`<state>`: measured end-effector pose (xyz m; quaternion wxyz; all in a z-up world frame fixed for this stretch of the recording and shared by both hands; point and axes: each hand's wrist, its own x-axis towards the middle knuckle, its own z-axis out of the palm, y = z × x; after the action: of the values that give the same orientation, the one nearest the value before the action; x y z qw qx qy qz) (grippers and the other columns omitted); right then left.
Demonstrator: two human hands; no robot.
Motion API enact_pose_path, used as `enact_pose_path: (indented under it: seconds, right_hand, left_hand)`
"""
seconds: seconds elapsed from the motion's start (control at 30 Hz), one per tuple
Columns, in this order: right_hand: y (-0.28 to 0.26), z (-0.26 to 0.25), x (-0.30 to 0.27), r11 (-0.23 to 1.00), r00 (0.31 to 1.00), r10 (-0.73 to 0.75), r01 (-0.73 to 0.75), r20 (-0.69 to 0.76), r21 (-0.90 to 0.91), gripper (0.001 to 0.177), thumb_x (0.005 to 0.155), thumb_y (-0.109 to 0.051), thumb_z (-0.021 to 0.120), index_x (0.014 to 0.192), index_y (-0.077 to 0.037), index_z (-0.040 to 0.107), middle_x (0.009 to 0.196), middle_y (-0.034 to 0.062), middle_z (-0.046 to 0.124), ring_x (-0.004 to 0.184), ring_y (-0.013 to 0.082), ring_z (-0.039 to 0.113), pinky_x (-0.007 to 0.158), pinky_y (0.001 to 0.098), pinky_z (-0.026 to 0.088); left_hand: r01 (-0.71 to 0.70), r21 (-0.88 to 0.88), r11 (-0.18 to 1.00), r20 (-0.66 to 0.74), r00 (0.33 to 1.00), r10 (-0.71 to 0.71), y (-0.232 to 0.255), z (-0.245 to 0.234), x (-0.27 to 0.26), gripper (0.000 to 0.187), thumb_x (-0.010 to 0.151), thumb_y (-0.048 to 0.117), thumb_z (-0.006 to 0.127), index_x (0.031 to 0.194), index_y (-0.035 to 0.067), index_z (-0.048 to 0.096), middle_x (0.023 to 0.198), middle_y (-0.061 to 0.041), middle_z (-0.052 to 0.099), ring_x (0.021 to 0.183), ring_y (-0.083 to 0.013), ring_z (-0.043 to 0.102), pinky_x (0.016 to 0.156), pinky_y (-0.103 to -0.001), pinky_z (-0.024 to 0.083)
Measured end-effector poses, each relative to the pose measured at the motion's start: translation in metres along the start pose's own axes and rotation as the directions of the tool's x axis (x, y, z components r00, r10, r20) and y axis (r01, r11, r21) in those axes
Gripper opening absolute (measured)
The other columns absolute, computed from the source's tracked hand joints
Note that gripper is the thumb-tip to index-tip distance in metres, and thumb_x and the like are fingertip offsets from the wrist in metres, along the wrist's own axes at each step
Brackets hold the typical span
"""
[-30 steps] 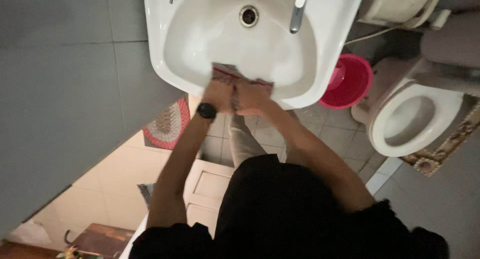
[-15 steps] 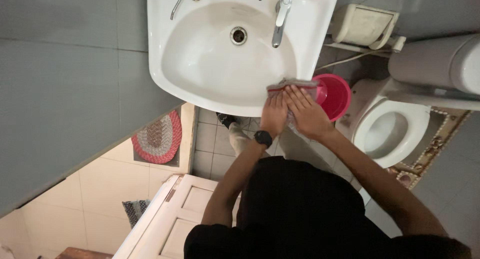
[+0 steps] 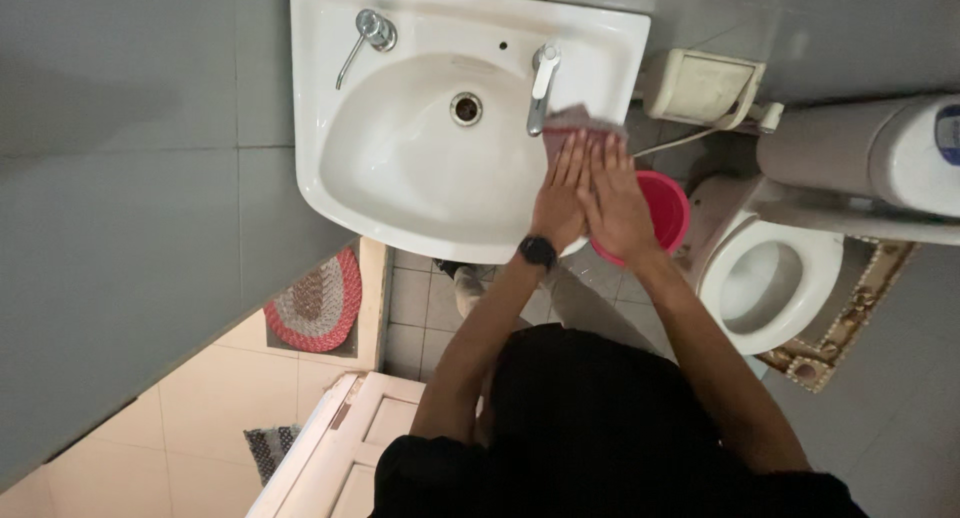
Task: The person wipes the basin and faucet of a white bathroom sink with a cloth, cleaning the various surfaces and fixtures.
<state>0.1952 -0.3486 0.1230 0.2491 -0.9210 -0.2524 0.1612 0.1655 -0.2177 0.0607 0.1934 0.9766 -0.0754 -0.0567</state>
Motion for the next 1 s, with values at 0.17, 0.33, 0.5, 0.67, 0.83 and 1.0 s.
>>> enact_pose_path:
  seconds: [0.17,0.33,0.5,0.67,0.83,1.0]
  right_hand:
    - [0.025,-0.032,0.074,0.999,0.995,0.036,-0.036,-0.088,0.01,0.065,0.113,-0.037,0.031,0.163,0.004,0.023,0.171,0.029,0.012,0.16,0.0428,0.01,0.13,0.0522,0.01]
    - [0.042,-0.049,0.111,0.987,0.997,0.015,-0.027,-0.075,-0.159,0.066,0.111,-0.036,0.037,0.165,0.0,0.021,0.171,0.0243,0.007,0.16,0.0416,0.008,0.131,0.0493,0.011]
    - [0.044,-0.03,0.098,0.998,0.991,0.065,-0.063,-0.119,0.025,0.066,0.113,-0.028,0.038,0.168,-0.006,0.01,0.173,0.0215,-0.002,0.162,0.0403,0.01,0.132,0.0437,0.017]
    - [0.03,-0.009,0.041,0.946,0.99,0.046,0.0,-0.136,0.325,0.065,0.114,-0.029,0.033,0.167,-0.005,0.004,0.174,0.023,-0.002,0.16,0.0434,0.016,0.125,0.0428,0.032]
    - [0.002,0.019,-0.017,0.826,0.961,0.267,-0.189,-0.073,0.532,0.066,0.114,-0.035,0.032,0.162,0.001,0.006,0.157,0.0338,0.036,0.145,0.0448,0.043,0.114,0.0484,0.04]
    - [0.033,0.026,0.026,0.8,0.895,0.446,-0.408,0.019,0.439,0.063,0.108,-0.044,0.036,0.148,0.005,0.037,0.123,0.0405,0.062,0.117,0.0535,0.062,0.095,0.0549,0.051]
  left_hand:
    - [0.052,-0.134,0.99,-0.142,0.987,-0.071,-0.016,0.001,0.099,0.076,0.099,0.035,0.046,0.163,0.003,0.02,0.173,-0.014,0.015,0.161,-0.0281,0.014,0.132,-0.042,0.015]
    - [0.099,-0.072,0.993,-0.126,0.986,-0.107,-0.011,-0.004,0.126,0.081,0.096,0.041,0.044,0.16,-0.001,0.017,0.17,-0.016,0.016,0.159,-0.0285,0.014,0.13,-0.043,0.012]
    - [0.078,-0.088,0.993,-0.218,0.971,-0.095,-0.009,-0.001,0.12,0.078,0.1,0.037,0.043,0.163,0.0,0.017,0.172,-0.016,0.017,0.162,-0.0283,0.015,0.133,-0.043,0.012]
    - [-0.009,-0.253,0.967,-0.212,0.976,-0.046,0.009,-0.007,0.056,0.084,0.092,0.035,0.047,0.159,-0.005,0.016,0.169,-0.022,0.014,0.159,-0.0342,0.014,0.128,-0.046,0.013]
    - [0.158,0.147,0.976,-0.068,0.986,-0.149,0.037,0.006,0.005,0.078,0.103,0.03,0.045,0.163,-0.008,0.012,0.174,-0.021,0.008,0.162,-0.0321,0.009,0.132,-0.044,0.011]
    - [0.169,0.023,0.985,-0.095,0.982,-0.166,0.036,-0.007,0.024,0.083,0.099,0.034,0.05,0.163,-0.002,0.011,0.173,-0.021,0.009,0.162,-0.0337,0.008,0.132,-0.044,0.01]
